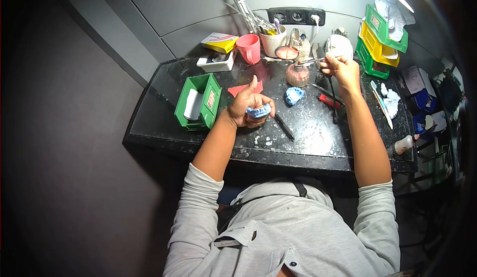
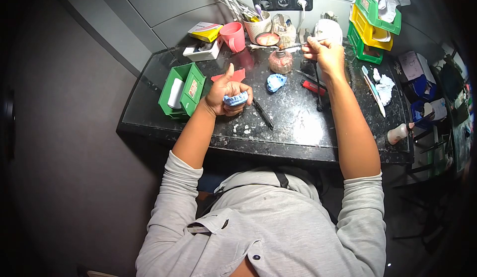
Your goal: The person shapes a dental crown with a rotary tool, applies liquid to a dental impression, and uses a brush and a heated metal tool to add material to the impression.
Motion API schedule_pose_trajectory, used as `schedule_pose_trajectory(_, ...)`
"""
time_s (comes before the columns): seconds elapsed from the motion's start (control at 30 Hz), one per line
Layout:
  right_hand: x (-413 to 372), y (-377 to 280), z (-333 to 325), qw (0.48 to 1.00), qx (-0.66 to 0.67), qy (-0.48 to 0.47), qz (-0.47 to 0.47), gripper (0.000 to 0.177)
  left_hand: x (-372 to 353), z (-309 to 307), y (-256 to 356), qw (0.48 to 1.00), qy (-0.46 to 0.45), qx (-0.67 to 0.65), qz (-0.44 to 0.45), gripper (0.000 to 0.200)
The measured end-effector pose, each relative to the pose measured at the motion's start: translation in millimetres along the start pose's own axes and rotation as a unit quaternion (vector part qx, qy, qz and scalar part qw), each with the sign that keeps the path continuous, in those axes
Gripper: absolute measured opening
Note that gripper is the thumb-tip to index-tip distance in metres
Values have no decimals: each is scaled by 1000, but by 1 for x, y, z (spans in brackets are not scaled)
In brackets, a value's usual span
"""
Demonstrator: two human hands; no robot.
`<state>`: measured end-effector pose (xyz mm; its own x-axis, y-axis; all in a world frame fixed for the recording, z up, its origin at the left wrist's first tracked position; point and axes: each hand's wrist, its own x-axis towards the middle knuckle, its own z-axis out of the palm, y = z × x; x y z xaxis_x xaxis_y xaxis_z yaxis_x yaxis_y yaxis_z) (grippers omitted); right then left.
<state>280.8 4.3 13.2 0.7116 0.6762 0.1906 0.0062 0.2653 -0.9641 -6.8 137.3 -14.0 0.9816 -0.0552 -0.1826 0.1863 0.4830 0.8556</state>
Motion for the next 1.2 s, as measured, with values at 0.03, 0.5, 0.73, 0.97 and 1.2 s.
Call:
schedule_pose_trajectory(0.03,0,0,1,1000,1,2,-6,22,0,0,0,1000,0,0,0,103)
schedule_pose_trajectory(0.5,-1,0,4,1000,5,6,11,22,-1,-1,0,1000,-1,9,2,98)
schedule_pose_trajectory(0.73,-1,1,0,1000,10,-14,18,21,2,-4,-1,1000,-11,-3,3,93)
schedule_pose_trajectory(0.97,-4,-2,2,1000,6,-14,11,22,6,-6,-3,994,29,95,53,89)
schedule_pose_trajectory(1.2,-17,-14,9,999,-12,-33,-22,22,9,-3,-7,973,95,172,124,66)
